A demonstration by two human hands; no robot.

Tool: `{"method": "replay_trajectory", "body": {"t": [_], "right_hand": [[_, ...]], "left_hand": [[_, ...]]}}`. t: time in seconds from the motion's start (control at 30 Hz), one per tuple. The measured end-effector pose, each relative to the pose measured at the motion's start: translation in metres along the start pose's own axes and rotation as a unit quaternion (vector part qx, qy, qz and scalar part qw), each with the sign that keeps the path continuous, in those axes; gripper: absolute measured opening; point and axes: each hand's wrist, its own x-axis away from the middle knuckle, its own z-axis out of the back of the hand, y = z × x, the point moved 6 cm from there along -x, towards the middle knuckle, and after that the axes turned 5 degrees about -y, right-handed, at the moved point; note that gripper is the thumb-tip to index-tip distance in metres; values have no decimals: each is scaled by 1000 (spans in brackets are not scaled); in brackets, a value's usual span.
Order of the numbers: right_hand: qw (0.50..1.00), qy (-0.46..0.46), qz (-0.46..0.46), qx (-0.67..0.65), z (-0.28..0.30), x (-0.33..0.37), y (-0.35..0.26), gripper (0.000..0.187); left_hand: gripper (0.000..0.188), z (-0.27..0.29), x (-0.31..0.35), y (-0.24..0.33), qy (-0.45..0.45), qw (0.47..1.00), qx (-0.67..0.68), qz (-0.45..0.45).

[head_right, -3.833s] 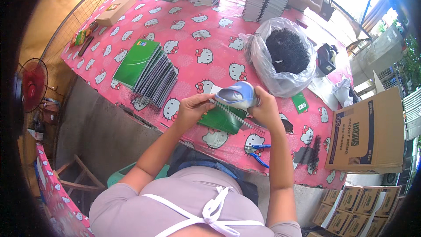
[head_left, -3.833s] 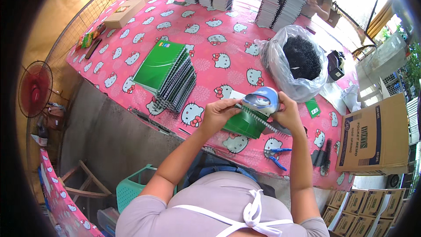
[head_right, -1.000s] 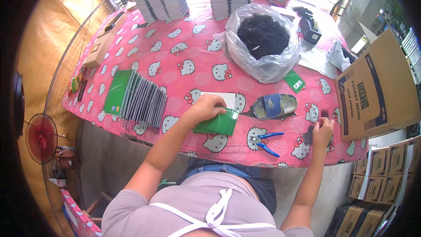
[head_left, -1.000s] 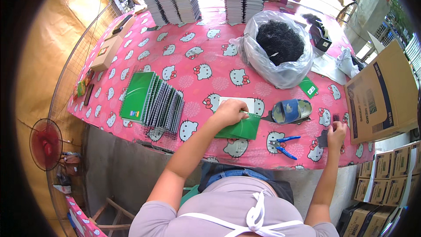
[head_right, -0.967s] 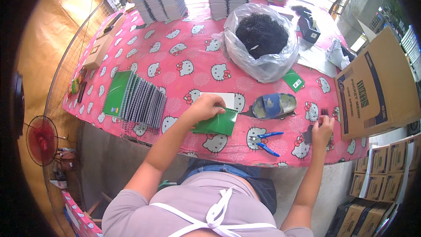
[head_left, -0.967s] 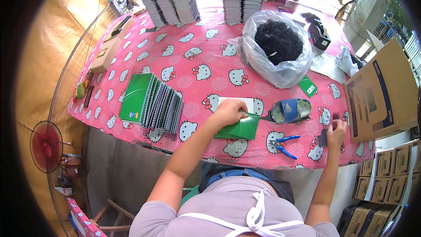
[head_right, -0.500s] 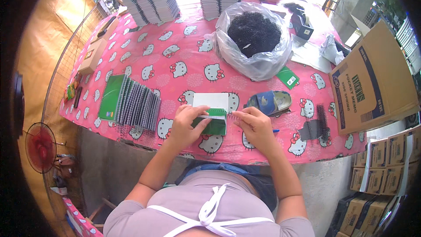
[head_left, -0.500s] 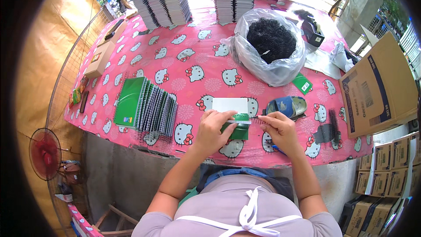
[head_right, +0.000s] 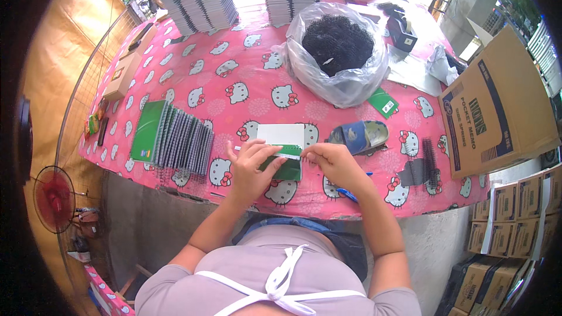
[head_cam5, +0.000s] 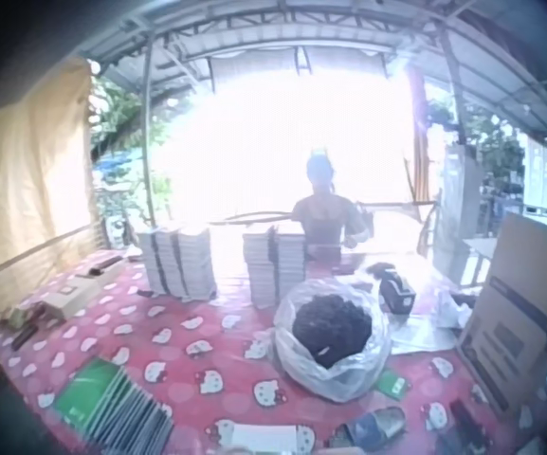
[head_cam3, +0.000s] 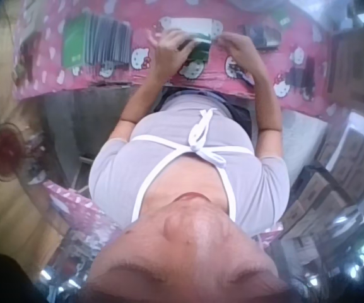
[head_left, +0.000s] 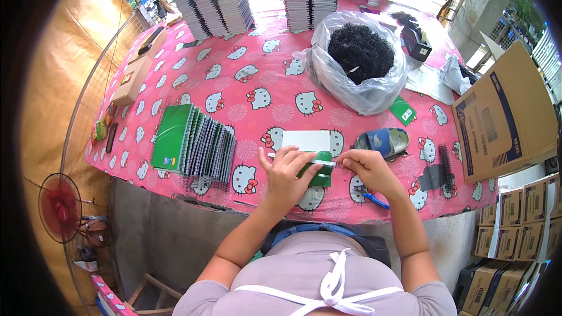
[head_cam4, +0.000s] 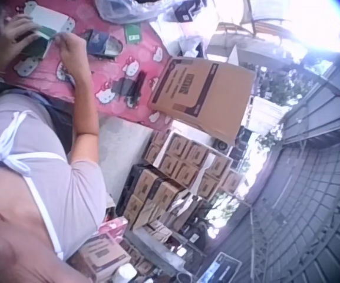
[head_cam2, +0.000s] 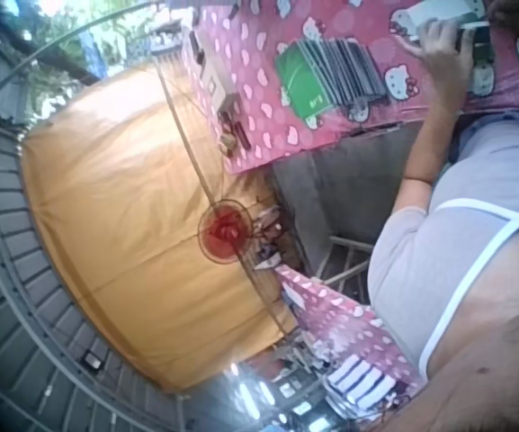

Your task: The person places a paper insert onto a notepad, secures it with a piece of tape from a dispenser, and trims the excess tape with wire cutters before stacking the finished notepad.

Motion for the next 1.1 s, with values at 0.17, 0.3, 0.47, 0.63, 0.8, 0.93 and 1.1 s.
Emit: {"method": "replay_trajectory", "body": {"t": [0.17,0.3,0.47,0.63,0.8,0.93,1.1], "right_hand": [[981,53,61,176,-10,6,-22,22],[954,107,112,257,-14,5,-38,24],[936,136,114,305,-21,4,-46,22],[938,109,95,315,-27,5,-41,23],[932,99,110,331,-33,4,-41,24],[935,136,121,303,-29,3,-51,18],[929,174,127,300,-32,4,-44,12]], "left_hand": [[24,0,4,-8,-11,999,52,1],[23,1,2,-9,-24,997,62,28],[23,1,1,-12,-31,995,80,53],[23,2,1,-10,-30,998,58,6],[21,2,3,-11,-27,998,58,11],[17,0,4,-13,-43,996,77,22],[17,-3,4,-13,-37,996,84,18]]}}
